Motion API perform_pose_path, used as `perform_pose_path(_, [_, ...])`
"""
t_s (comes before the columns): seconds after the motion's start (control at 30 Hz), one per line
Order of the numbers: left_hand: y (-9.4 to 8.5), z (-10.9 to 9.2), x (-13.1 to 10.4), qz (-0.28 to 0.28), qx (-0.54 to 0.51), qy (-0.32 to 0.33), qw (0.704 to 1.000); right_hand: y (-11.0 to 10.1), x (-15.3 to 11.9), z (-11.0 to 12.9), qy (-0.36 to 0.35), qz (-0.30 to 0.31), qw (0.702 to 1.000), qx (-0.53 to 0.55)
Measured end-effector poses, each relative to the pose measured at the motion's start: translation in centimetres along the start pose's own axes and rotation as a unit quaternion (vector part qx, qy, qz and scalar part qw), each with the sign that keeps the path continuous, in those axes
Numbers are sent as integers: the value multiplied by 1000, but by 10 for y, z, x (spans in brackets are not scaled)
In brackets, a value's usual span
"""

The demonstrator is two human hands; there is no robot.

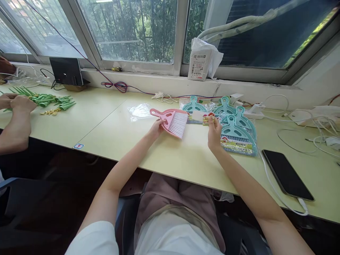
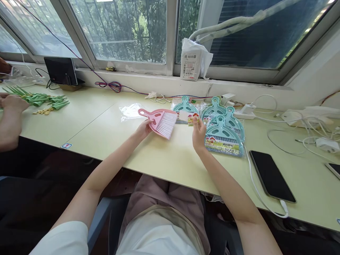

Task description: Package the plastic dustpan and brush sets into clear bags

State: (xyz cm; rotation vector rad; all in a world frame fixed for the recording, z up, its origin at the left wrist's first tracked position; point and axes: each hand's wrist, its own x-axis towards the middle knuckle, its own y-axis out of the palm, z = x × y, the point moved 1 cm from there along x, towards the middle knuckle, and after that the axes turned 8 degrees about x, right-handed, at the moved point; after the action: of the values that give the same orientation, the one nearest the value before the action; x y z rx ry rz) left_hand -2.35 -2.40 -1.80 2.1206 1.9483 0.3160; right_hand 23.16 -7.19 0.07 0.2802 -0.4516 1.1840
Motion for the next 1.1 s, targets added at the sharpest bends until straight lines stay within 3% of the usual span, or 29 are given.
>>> perform_pose_path(0.07, [7,2,-4,70,3,-8,998,-4,-1,5,-68,-23,993,-89])
perform_pose_path(0.1, [10,2,-5,96,3,-11,995,-3,-3,8,-96,-1,986,-134])
perform_pose_path(0.2, [12,4,-7,118,7,-10,993,11,-18,7,-128,164,943,-258])
perform_pose_path(0.3, [11,5,-6,118,13,-14,993,29,-36,-2,-107,344,870,-336])
perform_pose_path(0.4, [12,4,-8,130,21,-23,991,39,-45,-12,-69,412,839,-349])
perform_pose_path(0.5, [17,5,-11,136,16,-37,990,41,-45,-15,-45,396,852,-340])
perform_pose_path(0.7, [33,15,-21,153,3,-54,987,41,-45,-14,-47,276,892,-356])
perform_pose_path(0.87, [39,22,-27,193,-20,-56,979,41,-51,-11,-59,251,900,-352])
perform_pose_path(1.0, [39,18,-25,171,-3,-41,984,39,-54,0,-76,196,932,-295])
perform_pose_path(1.1, [39,13,-25,152,-4,-40,988,33,-52,4,-65,109,959,-255])
